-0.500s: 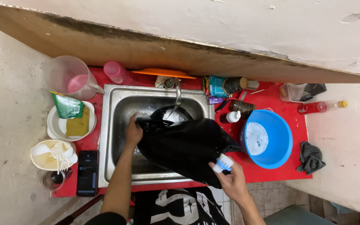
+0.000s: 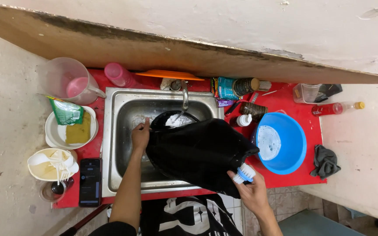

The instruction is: The person washes a black bag by hand in a sink using a brush and soapy water.

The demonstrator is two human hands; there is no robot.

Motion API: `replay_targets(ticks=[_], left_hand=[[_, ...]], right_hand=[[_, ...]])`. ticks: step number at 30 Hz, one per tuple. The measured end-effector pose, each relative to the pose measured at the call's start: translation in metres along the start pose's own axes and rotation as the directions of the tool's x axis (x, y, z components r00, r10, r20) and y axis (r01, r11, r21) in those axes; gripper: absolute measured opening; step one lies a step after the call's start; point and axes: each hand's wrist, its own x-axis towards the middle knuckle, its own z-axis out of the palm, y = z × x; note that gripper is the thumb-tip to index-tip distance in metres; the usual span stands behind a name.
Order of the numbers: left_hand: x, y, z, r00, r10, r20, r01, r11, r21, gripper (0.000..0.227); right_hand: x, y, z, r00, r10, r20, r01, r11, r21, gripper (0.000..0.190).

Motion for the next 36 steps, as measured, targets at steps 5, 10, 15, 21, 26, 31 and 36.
replay_targets(ticks=[5,10,15,21,26,31,36], left_hand=[[0.036,-0.042,0.018,0.988,0.109,-0.106,-0.101,0.992,0.079,0.064],[0.018,-0.026,0.019,0.988,0.081,-0.135,-0.065,0.991,0.113,0.069],[-0.01,0.007,0.002,0.912,0.144,0.384,-0.356,0.744,0.566,0.085],[0.027,-0.045,0.015,0.921,0.208,0.331,-0.357,0.79,0.499,0.039],[0.003,0.003,0.021,0.943,-0.04,0.331,-0.099,0.915,0.391,0.036],[0.022,-0.015,0.04,0.918,-0.009,0.395,-0.142,0.925,0.352,0.072],[0.056,-0.051,0.05,0.899,0.196,0.391,-0.315,0.91,0.268,0.043]], right_hand=[[-0.002,0.01,0.001,1.0,-0.019,-0.005,0.019,1.0,-0.011,0.009],[-0.003,0.008,-0.002,0.999,-0.038,0.009,0.038,0.999,0.001,0.021],[0.003,-0.003,-0.002,0.966,-0.207,0.152,0.192,0.975,0.109,0.033],[-0.001,-0.006,-0.01,0.959,-0.168,0.227,0.157,0.985,0.065,0.029],[-0.002,0.0,-0.019,0.973,-0.135,0.189,0.141,0.99,-0.023,0.032],[-0.008,0.009,-0.021,0.974,-0.11,0.196,0.116,0.993,-0.017,0.033],[-0.01,0.01,-0.023,0.982,-0.055,0.182,0.07,0.995,-0.078,0.032]])
